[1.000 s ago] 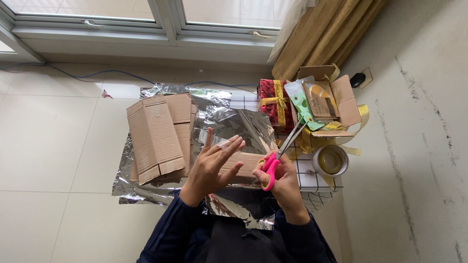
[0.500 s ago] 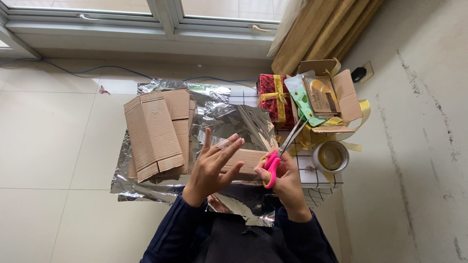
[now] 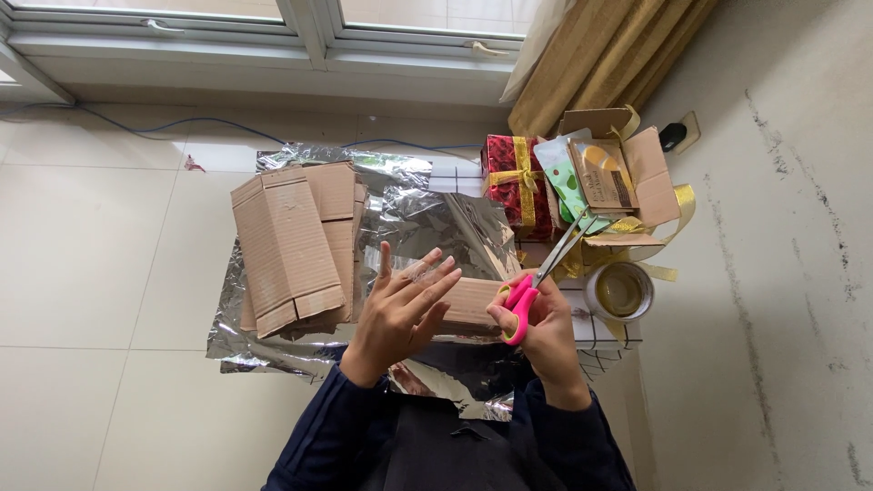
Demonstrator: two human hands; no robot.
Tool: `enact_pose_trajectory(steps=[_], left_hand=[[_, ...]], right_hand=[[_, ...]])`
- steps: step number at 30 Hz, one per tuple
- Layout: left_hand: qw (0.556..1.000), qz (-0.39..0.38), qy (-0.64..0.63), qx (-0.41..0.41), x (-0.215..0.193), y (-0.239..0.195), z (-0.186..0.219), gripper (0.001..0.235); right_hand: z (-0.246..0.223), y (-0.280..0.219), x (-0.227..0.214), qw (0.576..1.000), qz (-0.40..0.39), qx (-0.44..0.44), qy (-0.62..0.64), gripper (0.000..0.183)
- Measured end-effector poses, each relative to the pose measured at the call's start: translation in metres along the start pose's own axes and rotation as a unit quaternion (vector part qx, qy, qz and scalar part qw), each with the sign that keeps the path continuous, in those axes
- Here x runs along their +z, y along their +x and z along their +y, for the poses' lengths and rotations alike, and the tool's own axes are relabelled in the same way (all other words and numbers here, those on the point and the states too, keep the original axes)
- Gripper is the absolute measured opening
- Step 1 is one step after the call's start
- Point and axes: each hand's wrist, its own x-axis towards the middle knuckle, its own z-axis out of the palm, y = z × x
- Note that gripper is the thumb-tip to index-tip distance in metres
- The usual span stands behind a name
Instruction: Preparing and assembling cardboard packaging materials using tape and scissors.
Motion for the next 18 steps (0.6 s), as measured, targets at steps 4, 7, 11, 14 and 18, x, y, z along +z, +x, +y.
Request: enact_pose_trajectory(steps=[4,7,11,14,18], left_hand=[[1.0,0.007,-0.013,-0.005,0.001,0.0,-0.001,0.032],[0.999,0.02,-0.032,-0.026,-0.001,0.005,0.004,0.031],[0.992,0.041,-0.104,-0.053,-0.008,0.019,0.012,0.031],[0.985,0.049,-0.147,-0.075,-0.009,0.025,0.009,0.033],[0.972,0.036,-0.197,-0.125,-0.02,0.034,-0.001,0.043]], right_hand=[[-0.002,0.0,0.004,1.0,-0.003,-0.011,-0.003,0.039],[-0.001,-0.003,0.006,1.0,-0.012,-0.011,-0.003,0.04],[0.003,-0.005,0.005,0.999,-0.045,0.005,-0.01,0.04],[0.005,-0.007,-0.002,0.997,-0.069,0.011,-0.017,0.042],[0.004,-0.002,-0.028,0.986,-0.151,0.003,-0.072,0.053]])
